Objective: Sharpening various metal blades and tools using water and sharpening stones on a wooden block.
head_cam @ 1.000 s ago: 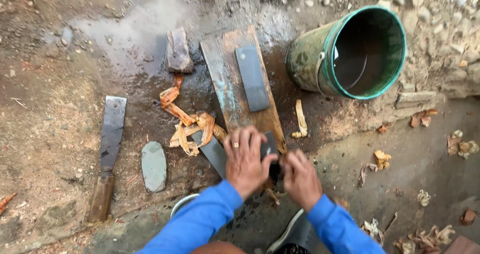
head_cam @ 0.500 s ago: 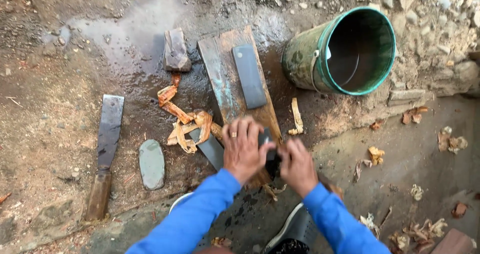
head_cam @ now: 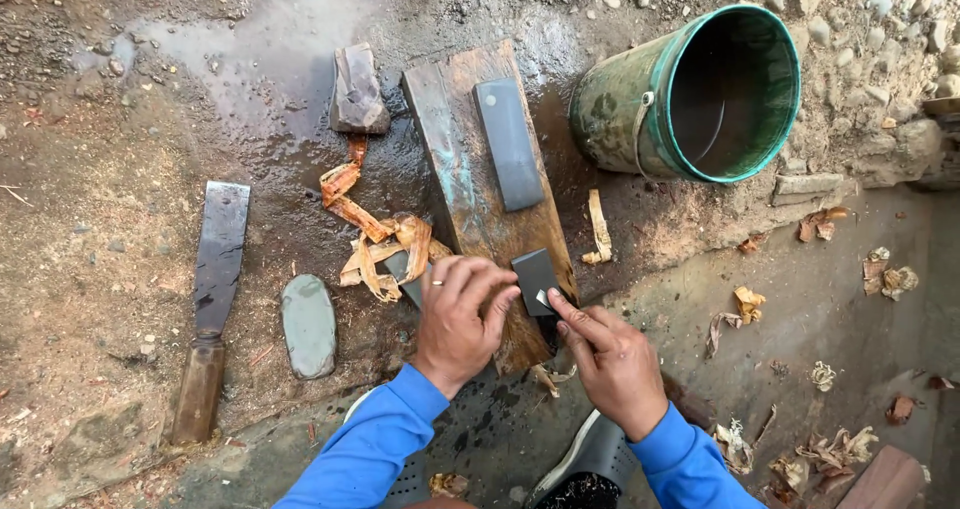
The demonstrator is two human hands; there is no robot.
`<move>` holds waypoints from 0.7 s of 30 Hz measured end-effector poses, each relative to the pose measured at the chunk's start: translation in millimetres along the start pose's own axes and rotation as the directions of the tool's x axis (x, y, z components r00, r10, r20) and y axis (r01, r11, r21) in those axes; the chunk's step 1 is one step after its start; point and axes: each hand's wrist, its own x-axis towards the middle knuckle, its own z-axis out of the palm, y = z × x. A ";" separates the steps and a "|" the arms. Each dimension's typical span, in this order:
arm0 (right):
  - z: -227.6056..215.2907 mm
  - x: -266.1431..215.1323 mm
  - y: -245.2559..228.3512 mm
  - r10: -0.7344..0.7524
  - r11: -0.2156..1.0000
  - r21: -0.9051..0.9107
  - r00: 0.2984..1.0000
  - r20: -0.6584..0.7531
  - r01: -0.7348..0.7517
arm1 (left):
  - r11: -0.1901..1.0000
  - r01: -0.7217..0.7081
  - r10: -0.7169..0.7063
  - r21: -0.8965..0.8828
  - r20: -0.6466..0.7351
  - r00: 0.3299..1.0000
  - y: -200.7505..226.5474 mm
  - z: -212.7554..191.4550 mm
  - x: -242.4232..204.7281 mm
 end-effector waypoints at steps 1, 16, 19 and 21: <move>-0.2 0.8 -6.1 -0.070 0.982 -0.178 0.996 -0.047 0.061 | 0.999 -0.043 0.042 0.028 0.057 0.998 -0.6 1.2 -2.1; 24.0 10.2 -8.8 -0.081 0.692 -0.716 0.995 0.055 0.096 | 0.841 -0.408 0.250 0.355 0.414 0.875 3.9 14.6 -21.7; 20.2 24.5 -14.7 -0.056 0.707 -0.703 0.997 0.051 0.076 | 0.829 -0.399 0.198 0.393 0.460 0.865 5.9 16.5 -9.0; 21.0 11.3 -11.9 -0.040 0.718 -0.694 0.999 0.033 0.052 | 0.835 -0.397 0.170 0.381 0.507 0.845 13.7 11.5 -17.0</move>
